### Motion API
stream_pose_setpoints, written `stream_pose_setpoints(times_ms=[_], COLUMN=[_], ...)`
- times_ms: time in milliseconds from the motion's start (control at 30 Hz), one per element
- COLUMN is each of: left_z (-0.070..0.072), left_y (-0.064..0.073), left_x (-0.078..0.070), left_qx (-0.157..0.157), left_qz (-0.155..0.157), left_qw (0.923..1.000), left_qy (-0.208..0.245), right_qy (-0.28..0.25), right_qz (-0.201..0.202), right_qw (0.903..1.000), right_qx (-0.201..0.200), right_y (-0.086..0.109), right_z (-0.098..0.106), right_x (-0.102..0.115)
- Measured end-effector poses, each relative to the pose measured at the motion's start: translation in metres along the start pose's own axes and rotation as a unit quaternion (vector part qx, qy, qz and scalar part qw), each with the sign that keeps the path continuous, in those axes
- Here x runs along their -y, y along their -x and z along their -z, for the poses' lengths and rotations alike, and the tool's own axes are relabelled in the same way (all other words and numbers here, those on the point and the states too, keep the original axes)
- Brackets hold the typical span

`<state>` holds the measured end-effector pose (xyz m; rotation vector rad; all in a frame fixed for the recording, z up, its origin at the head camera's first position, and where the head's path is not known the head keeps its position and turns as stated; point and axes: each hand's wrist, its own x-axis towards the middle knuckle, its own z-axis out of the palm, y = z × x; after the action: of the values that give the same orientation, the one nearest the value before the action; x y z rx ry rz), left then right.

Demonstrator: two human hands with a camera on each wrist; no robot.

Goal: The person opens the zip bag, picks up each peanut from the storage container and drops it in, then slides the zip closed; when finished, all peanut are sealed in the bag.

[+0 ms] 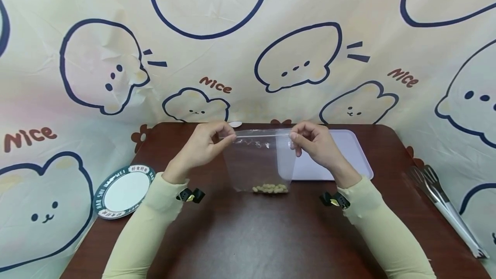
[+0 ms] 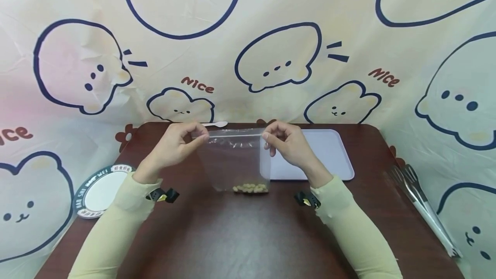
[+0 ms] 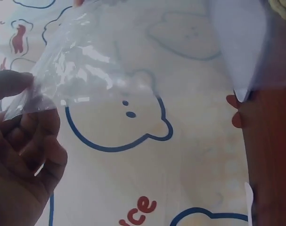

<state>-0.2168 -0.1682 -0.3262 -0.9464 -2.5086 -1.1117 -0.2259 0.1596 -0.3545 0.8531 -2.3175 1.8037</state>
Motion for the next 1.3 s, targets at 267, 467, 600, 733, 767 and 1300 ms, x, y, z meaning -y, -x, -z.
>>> stream_pose_setpoints(times_ms=[267,467,600,733,767,1300], left_z=[-0.006,-0.013,-0.015,-0.016,-0.016,-0.024], left_y=[-0.001,-0.003,-0.004,-0.005,-0.006,-0.005], left_x=[0.013,0.027,0.034,0.038,0.039,0.062], left_qx=[-0.023,-0.032,-0.053,-0.061,-0.061,0.028], left_qz=[0.050,0.085,0.096,0.113,0.116,0.217], left_qw=[0.9961,0.9939,0.9925,0.9908,0.9907,0.9753], left_qy=[0.069,0.064,0.054,0.044,0.039,0.027], right_qy=[-0.018,0.028,0.094,0.135,0.138,0.131], right_qz=[-0.055,-0.094,-0.102,-0.124,-0.130,-0.187], right_qw=[0.9981,0.9936,0.9864,0.9741,0.9716,0.9573], right_qx=[0.023,0.055,0.088,0.133,0.142,0.178], right_y=[-0.001,-0.002,-0.001,0.000,0.000,0.001], right_z=[-0.001,-0.006,-0.011,-0.018,-0.020,-0.033], right_x=[-0.005,-0.021,-0.034,-0.047,-0.050,-0.076])
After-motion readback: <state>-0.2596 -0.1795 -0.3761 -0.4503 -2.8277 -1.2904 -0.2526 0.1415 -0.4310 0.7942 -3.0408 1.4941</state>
